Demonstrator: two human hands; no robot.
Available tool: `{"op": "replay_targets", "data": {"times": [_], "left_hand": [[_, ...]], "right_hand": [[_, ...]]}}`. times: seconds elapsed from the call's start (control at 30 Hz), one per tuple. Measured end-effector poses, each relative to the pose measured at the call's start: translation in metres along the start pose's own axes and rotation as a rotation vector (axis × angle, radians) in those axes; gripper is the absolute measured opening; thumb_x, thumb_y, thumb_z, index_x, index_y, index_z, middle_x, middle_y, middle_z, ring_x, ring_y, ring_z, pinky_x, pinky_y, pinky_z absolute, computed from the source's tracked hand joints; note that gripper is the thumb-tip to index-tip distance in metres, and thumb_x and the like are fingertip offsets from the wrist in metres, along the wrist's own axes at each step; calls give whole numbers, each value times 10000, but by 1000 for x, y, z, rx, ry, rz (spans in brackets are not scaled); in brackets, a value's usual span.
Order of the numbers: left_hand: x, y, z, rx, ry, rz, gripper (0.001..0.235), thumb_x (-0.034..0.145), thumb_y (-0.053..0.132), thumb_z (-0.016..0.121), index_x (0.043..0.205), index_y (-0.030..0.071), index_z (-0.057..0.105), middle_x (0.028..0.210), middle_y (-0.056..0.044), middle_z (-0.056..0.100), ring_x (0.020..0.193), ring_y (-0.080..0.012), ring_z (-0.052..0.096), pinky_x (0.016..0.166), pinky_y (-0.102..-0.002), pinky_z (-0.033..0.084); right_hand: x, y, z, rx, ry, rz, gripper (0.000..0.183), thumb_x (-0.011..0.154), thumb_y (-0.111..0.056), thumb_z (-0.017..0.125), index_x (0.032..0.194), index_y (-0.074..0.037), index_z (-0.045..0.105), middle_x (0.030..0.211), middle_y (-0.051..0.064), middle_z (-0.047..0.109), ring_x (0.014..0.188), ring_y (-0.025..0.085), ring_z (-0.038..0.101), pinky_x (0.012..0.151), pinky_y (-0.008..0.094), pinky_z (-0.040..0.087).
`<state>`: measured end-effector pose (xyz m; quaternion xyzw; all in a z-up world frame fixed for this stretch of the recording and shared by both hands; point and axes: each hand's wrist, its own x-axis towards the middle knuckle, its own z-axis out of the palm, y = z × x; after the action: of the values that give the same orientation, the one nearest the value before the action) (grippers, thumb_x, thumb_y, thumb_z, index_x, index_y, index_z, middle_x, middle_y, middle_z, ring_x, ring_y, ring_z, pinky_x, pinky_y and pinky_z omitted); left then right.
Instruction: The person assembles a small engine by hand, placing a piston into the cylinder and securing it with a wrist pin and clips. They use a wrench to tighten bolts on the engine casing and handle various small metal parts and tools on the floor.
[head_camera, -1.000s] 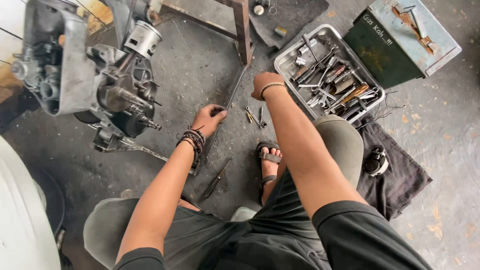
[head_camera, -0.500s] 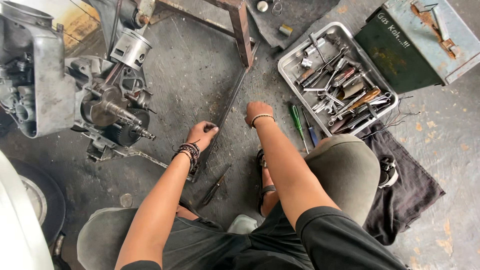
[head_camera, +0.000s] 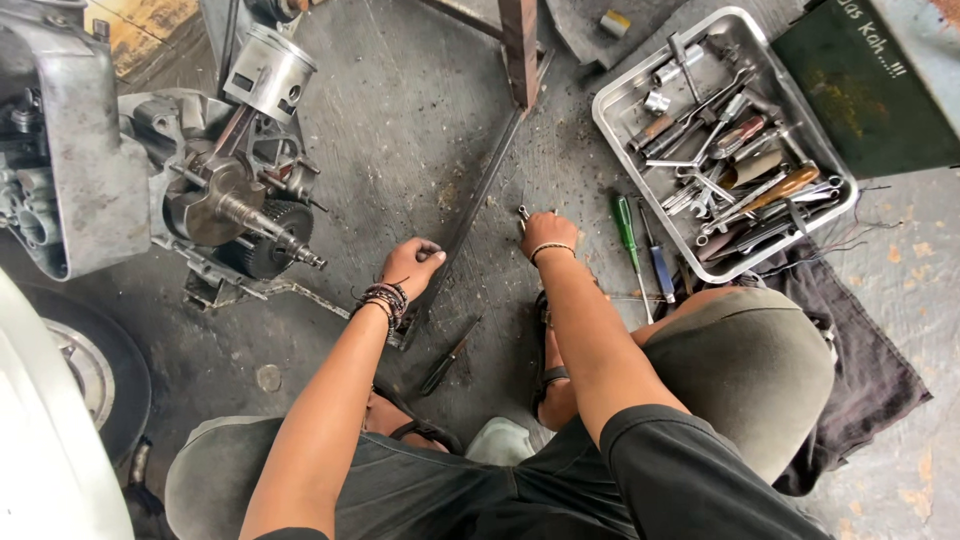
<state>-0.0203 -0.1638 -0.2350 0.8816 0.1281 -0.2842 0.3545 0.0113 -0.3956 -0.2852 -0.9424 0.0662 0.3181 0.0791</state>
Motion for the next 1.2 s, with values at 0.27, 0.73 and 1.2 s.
{"op": "replay_targets", "data": {"times": [0.27, 0.73, 1.2], "left_hand": [[-14, -2, -8, 56, -2, -9, 340, 866, 419, 709, 1106, 180, 736, 959, -45, 743, 1002, -250, 703, 844, -394, 556], [-48, 8, -25, 305, 161, 469, 299, 903, 270, 642, 1180, 157, 640, 1105, -94, 660, 1075, -321, 671, 922, -441, 563], [-69, 68, -84, 432, 982, 1062, 127, 932, 112, 591, 1058, 106, 568, 1018, -59, 527, 982, -281, 628, 764, -396, 549]], "right_hand": [[2, 1, 10, -13, 42, -9, 341, 888, -196, 478, 1045, -92, 762, 1038, 108, 774, 1018, 311, 732, 836, 462, 587], [-22, -31, -33, 432, 172, -236, 379, 728, -365, 754, 980, -82, 763, 1005, 167, 756, 1049, 392, 687, 905, 498, 557], [-114, -92, -175, 702, 381, -738, 90, 765, -124, 746, 839, -73, 755, 651, 94, 678, 650, 153, 649, 584, 307, 543]]}}
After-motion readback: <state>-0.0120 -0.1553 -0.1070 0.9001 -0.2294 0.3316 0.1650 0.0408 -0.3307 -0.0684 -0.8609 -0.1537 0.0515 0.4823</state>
